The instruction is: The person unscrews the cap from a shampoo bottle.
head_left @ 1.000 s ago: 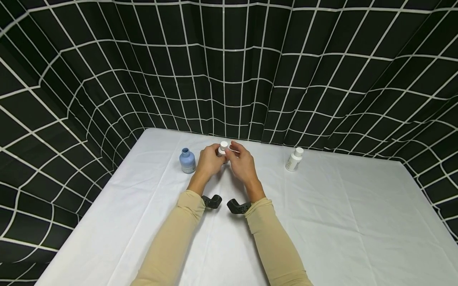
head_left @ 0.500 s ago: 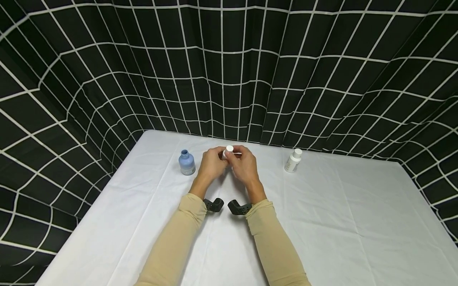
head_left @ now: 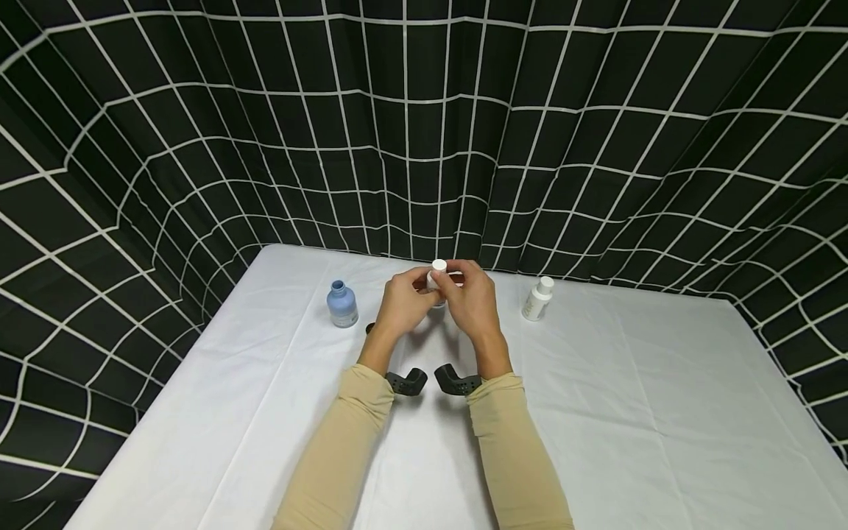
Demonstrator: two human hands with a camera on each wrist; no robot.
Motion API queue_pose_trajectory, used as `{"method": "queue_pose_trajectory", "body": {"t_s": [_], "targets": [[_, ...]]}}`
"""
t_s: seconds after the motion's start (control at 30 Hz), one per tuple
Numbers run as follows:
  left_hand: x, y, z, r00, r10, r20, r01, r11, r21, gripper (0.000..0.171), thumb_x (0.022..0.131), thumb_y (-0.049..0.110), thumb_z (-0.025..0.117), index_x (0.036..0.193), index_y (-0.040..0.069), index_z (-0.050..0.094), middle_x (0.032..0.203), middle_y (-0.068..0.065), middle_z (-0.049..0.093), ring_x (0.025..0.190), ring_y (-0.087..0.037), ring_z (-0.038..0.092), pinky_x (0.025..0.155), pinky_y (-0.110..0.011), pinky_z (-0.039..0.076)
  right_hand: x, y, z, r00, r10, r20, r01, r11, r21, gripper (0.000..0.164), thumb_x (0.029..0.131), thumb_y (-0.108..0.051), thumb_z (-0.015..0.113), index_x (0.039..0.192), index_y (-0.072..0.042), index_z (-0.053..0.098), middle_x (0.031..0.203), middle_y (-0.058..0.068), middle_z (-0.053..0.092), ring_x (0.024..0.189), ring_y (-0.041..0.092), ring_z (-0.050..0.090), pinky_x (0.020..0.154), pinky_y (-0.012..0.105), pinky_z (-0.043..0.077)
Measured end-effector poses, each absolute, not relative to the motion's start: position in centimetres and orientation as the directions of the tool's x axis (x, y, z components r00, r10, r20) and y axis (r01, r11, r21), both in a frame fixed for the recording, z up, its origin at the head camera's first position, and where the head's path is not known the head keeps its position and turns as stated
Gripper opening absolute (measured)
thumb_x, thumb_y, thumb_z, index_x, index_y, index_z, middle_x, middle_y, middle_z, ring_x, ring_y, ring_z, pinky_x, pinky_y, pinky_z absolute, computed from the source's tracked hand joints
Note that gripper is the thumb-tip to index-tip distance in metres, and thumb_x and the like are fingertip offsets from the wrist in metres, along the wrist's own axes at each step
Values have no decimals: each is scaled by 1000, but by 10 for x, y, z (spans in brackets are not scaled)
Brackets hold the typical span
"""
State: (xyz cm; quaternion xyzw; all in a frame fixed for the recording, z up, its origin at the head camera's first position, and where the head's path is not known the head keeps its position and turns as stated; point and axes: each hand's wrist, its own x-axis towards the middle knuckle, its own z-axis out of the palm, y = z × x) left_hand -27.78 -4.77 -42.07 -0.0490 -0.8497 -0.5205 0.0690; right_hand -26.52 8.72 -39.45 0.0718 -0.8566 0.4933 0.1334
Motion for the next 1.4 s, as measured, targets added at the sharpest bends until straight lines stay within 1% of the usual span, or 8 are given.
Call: {"method": "queue_pose_trajectory", "body": {"t_s": [0.33, 0.57, 0.83, 0.9, 1.07, 1.13, 1.23, 1.4], "targets": [[-270, -37, -414, -987, 42, 152, 157, 363, 918, 48, 85, 28, 82, 130, 14, 70, 119, -9, 76, 111, -20, 74, 95, -31, 60, -256, 105, -382, -950, -14, 313, -271, 538, -798, 33, 97, -29, 71, 118, -5, 72, 116, 12, 69, 108, 30, 72, 89, 44, 59], [-268, -36, -413, -982, 61, 177, 187, 340, 922, 45, 86, 26, 81, 127, 14, 71, 118, -7, 76, 111, -20, 74, 94, -29, 60, -254, 109, -378, -946, -34, 322, -287, 546, -787, 35, 98, -31, 70, 119, -4, 71, 116, 12, 69, 109, 31, 72, 90, 44, 59], [-266, -36, -409, -971, 48, 235, 238, 301, 924, 40, 85, 19, 82, 124, 12, 74, 119, -8, 74, 109, -22, 73, 94, -31, 60, -251, 108, -375, -956, 37, 290, -235, 491, -839, 38, 96, -36, 72, 121, -8, 69, 120, 11, 72, 110, 28, 71, 88, 43, 59], [-265, -35, -407, -966, 60, 252, 259, 305, 916, 38, 85, 17, 81, 122, 13, 75, 115, -7, 74, 107, -21, 73, 93, -30, 60, -248, 108, -373, -956, 66, 286, -220, 481, -848, 39, 93, -38, 74, 119, -8, 69, 117, 10, 73, 108, 27, 71, 87, 42, 58], [-262, -32, -402, -945, 95, 312, 326, 301, 896, 33, 83, 15, 82, 115, 13, 77, 103, -6, 71, 98, -23, 70, 89, -31, 60, -238, 107, -361, -936, 136, 325, -215, 511, -832, 43, 89, -38, 79, 115, -4, 70, 113, 13, 71, 104, 28, 70, 85, 40, 55], [-261, -32, -401, -935, 105, 338, 354, 283, 891, 32, 82, 15, 83, 113, 11, 78, 103, -8, 70, 99, -26, 70, 90, -33, 60, -234, 105, -357, -928, 155, 340, -216, 520, -826, 44, 88, -36, 80, 114, -2, 69, 112, 14, 70, 103, 29, 68, 86, 40, 53], [-260, -32, -400, -923, 126, 365, 385, 263, 884, 32, 82, 16, 84, 113, 10, 78, 106, -8, 72, 101, -26, 69, 93, -34, 60, -230, 104, -353, -922, 170, 347, -213, 526, -823, 45, 87, -35, 80, 113, -1, 69, 110, 16, 69, 102, 30, 66, 87, 40, 52], [-262, -32, -401, -907, 178, 381, 419, 298, 858, 31, 81, 20, 86, 110, 13, 80, 109, -3, 74, 100, -21, 69, 90, -25, 59, -224, 108, -352, -929, 153, 337, -198, 562, -803, 44, 88, -35, 80, 112, 0, 69, 107, 16, 68, 100, 30, 64, 84, 38, 50]]}}
